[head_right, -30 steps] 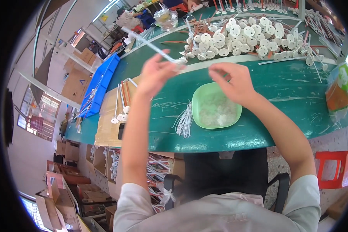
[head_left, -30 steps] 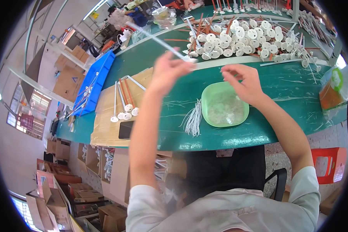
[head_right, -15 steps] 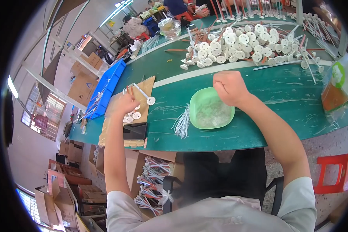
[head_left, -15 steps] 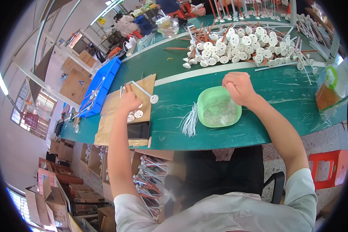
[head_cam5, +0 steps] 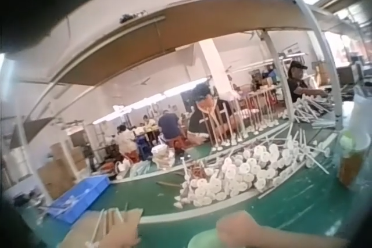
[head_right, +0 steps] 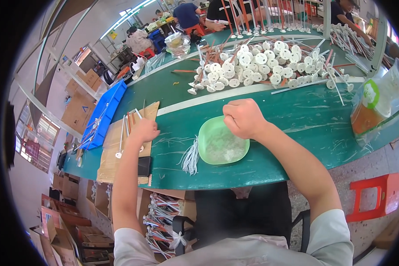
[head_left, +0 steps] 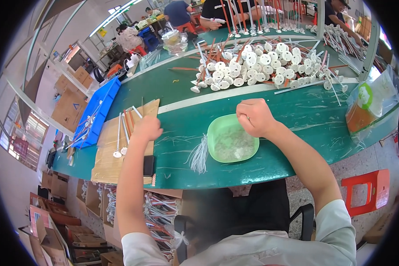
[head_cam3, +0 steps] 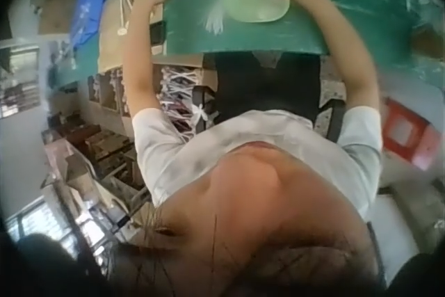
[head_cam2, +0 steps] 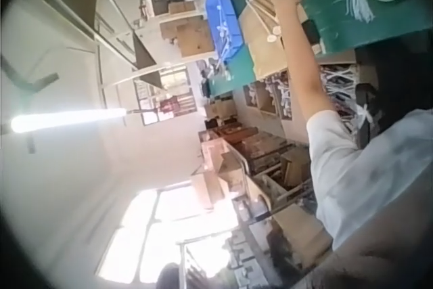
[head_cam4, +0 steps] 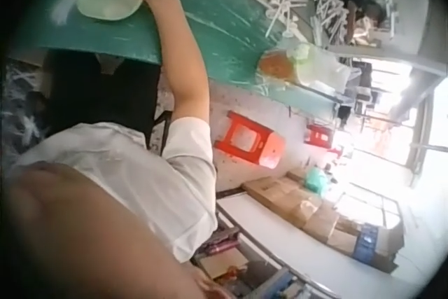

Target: Assembling small white plastic components and wire ties at an industrial workbench.

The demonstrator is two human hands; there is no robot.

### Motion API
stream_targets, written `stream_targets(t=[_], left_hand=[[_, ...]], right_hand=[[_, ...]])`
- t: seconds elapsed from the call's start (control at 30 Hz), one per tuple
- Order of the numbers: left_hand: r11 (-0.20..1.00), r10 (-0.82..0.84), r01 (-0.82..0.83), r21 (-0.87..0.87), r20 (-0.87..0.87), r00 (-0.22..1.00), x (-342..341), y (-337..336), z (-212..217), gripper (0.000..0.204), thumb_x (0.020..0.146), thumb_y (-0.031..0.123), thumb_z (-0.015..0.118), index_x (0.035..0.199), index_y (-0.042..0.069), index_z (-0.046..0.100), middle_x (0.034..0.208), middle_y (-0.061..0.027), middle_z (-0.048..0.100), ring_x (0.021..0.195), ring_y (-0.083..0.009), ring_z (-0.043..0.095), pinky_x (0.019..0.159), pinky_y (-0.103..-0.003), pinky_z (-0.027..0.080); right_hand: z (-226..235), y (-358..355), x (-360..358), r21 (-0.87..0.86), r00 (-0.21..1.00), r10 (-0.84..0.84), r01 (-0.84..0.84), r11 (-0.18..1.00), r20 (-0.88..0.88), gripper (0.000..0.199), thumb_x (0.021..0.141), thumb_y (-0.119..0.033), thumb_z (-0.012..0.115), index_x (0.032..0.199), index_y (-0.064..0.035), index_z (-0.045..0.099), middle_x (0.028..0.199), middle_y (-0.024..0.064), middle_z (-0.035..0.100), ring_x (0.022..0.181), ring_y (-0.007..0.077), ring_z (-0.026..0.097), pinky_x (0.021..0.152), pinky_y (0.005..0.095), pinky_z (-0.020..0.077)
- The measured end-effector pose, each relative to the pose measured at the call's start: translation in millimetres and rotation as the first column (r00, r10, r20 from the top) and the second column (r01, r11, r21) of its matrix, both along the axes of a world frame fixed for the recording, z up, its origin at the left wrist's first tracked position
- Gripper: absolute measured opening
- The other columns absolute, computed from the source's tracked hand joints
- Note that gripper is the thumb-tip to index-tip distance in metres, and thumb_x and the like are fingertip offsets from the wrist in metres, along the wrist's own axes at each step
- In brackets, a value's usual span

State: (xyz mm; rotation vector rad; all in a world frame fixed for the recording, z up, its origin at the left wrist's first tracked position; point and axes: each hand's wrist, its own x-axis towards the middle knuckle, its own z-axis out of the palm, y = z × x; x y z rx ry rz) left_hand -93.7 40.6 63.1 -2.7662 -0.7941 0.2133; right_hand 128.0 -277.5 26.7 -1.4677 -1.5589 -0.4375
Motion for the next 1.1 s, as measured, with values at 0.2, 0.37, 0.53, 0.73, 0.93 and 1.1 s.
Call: stream_targets(t=[0.2,0.37,0.53,0.73,0.93,1.1], left_hand=[[0.992,-0.109,0.123,-0.03,0.299,0.948,10,-9,1,0.035,0.086,0.039,0.069,0.081,0.004,0.074,0.08,-0.0171,0.072,0.078,-0.035,0.07,0.074,-0.045,0.056],[0.875,0.101,0.398,-0.277,0.907,0.409,83,-52,-25,0.035,0.094,0.029,0.067,0.076,-0.001,0.07,0.066,-0.0074,0.069,0.061,-0.0133,0.065,0.06,-0.027,0.05],[0.816,0.314,0.437,-0.378,0.925,0.213,107,-67,-62,0.036,0.095,0.025,0.066,0.071,0.0,0.068,0.06,-0.0041,0.066,0.054,-0.0082,0.058,0.056,-0.026,0.046],[0.735,0.378,0.541,-0.408,0.91,0.173,106,-68,-78,0.034,0.095,0.02,0.066,0.07,-0.002,0.065,0.06,-0.0038,0.065,0.055,-0.0067,0.059,0.054,-0.023,0.045],[0.679,0.529,0.574,-0.458,0.847,0.051,108,-76,-67,0.035,0.098,0.018,0.063,0.07,-0.002,0.063,0.061,-0.0045,0.064,0.056,-0.0085,0.06,0.054,-0.024,0.044],[0.625,0.653,0.605,-0.493,0.755,-0.059,105,-74,-54,0.038,0.099,0.019,0.062,0.067,-0.001,0.059,0.062,-0.005,0.063,0.057,-0.0103,0.06,0.057,-0.025,0.045]], right_hand=[[0,0,1,-0.027,0.998,-0.022,0.024,0.999,0.053,0.007,0.07,-0.004,0.053,0.063,-0.0034,0.05,0.059,0.0112,0.05,0.051,0.0305,0.05,0.048,0.0406,0.0402],[0,-3,-3,-0.11,0.992,-0.004,0.019,0.994,0.129,0.005,0.067,-0.004,0.053,0.062,-0.0035,0.05,0.059,0.0108,0.051,0.05,0.0302,0.05,0.047,0.0399,0.0406],[6,2,-24,-0.039,0.997,-0.018,0.021,0.999,0.077,0.006,0.073,-0.002,0.059,0.069,-0.0027,0.055,0.063,0.0108,0.055,0.051,0.0292,0.052,0.049,0.0379,0.0435],[26,15,-31,-0.141,0.985,-0.161,0.167,0.976,0.053,0.009,0.085,-0.005,0.065,0.082,-0.003,0.056,0.066,0.0103,0.057,0.059,0.0305,0.059,0.053,0.0401,0.0469],[55,120,-14,-0.434,0.885,-0.115,0.33,0.838,0.451,0.012,0.085,-0.008,0.063,0.097,-0.0056,0.061,0.091,0.0127,0.063,0.084,0.0321,0.067,0.067,0.0447,0.0553],[25,220,21,-0.513,0.765,-0.103,0.519,0.684,0.636,0.023,0.085,-0.014,0.065,0.106,-0.0076,0.068,0.11,0.013,0.062,0.108,0.0329,0.063,0.076,0.0426,0.0571]])
